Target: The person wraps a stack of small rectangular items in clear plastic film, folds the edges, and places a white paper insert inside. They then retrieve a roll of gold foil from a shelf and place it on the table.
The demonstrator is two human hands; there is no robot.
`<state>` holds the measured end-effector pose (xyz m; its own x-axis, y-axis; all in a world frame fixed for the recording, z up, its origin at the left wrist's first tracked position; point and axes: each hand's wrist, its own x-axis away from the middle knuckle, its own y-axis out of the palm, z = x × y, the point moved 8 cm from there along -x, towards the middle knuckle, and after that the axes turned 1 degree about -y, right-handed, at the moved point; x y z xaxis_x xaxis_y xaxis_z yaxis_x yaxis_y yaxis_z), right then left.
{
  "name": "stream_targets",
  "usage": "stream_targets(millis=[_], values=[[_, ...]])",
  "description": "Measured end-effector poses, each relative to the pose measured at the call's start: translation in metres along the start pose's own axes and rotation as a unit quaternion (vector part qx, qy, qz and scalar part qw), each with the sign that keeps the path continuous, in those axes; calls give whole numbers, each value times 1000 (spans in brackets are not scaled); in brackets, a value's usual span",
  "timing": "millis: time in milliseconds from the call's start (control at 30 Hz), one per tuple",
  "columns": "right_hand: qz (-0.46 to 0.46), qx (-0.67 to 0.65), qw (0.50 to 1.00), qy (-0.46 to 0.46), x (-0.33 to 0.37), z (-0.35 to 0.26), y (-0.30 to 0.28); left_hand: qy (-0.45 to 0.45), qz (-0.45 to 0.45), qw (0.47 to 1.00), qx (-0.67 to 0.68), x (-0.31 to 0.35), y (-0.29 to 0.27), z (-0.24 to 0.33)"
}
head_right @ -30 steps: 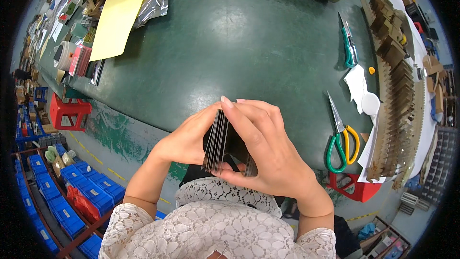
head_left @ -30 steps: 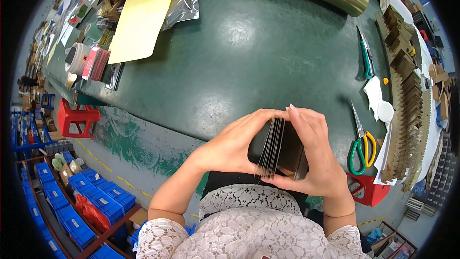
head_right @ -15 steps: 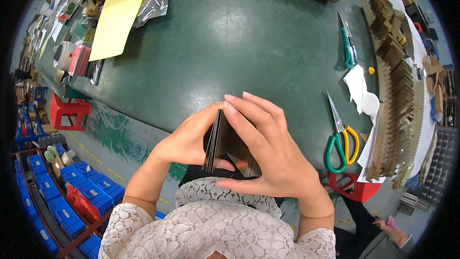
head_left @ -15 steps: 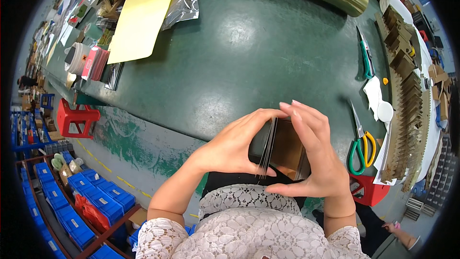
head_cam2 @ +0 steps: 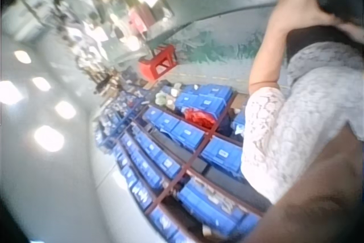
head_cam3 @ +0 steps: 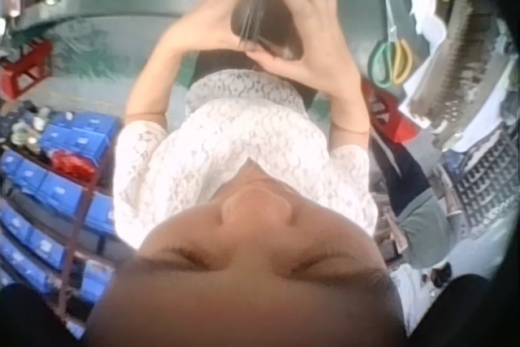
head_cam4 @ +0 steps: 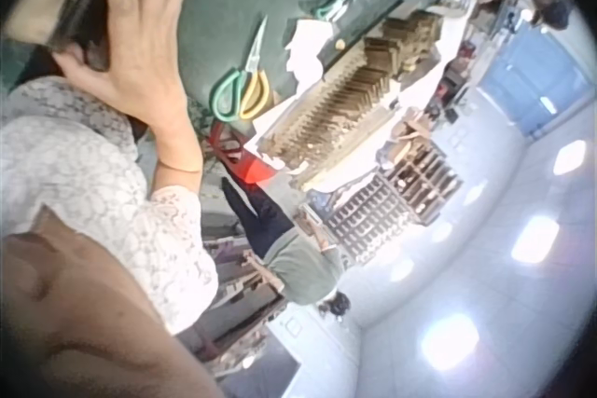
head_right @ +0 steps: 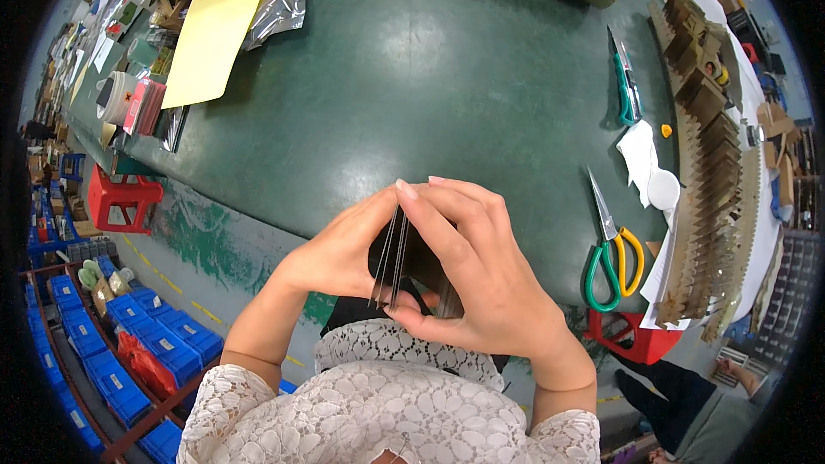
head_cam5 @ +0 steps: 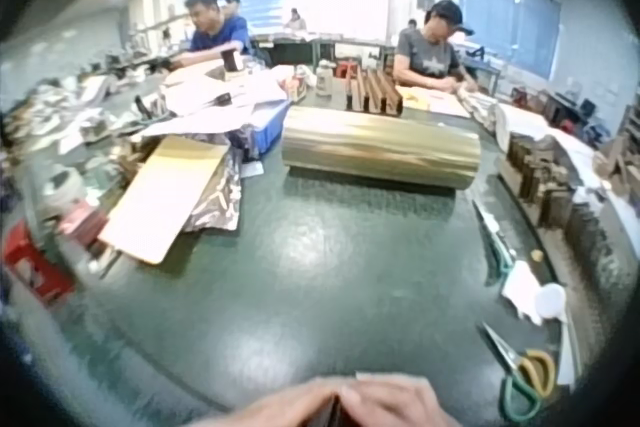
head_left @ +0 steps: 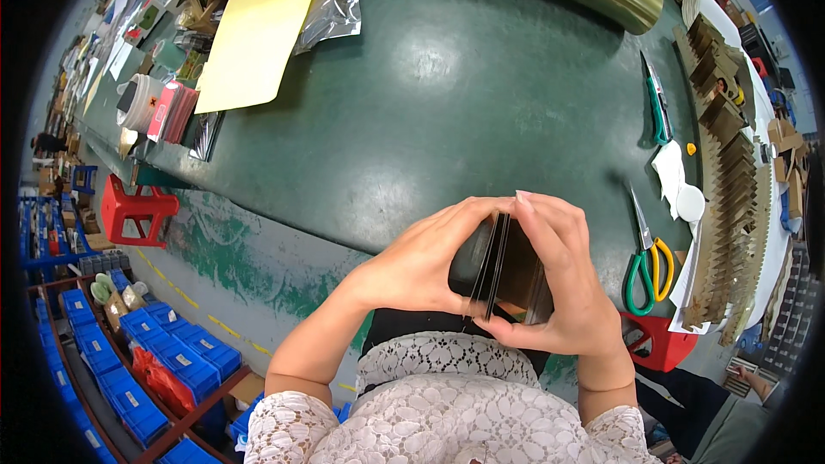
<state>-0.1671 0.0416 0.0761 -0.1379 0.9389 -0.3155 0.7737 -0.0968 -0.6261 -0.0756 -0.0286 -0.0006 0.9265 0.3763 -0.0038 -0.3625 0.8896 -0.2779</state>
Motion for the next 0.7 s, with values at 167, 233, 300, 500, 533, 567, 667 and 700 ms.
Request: stream_targets(millis=[167, 233, 300, 500, 533, 567, 667, 700], values=[[-10, -22, 1000, -3, -2, -4, 4, 9, 4, 1000, -19, 8, -1, -4], [-9, -28, 1000, -8, -4, -5, 6, 10, 5, 1000, -14, 9, -2, -5], [-5, -35, 999, -11, -4, -4, 5, 12, 1, 1000, -25, 7, -2, -7], [-3, -3, 999, -43, -1, -2, -8, 25, -21, 999, -24, -9, 10, -10], [-2, -6, 999, -48, -3, -7, -5, 52, -24, 998, -31, -4, 10, -6], [6, -16, 998, -53, -5, -6, 2, 38, 3, 998, -45, 1, 8, -4], [41, -32, 997, -61, 0, 1, 10, 59, 86, 986, -133, -4, 13, -1], [53, -35, 996, -58, 4, 4, 8, 72, 88, 981, -158, -10, 21, 4]])
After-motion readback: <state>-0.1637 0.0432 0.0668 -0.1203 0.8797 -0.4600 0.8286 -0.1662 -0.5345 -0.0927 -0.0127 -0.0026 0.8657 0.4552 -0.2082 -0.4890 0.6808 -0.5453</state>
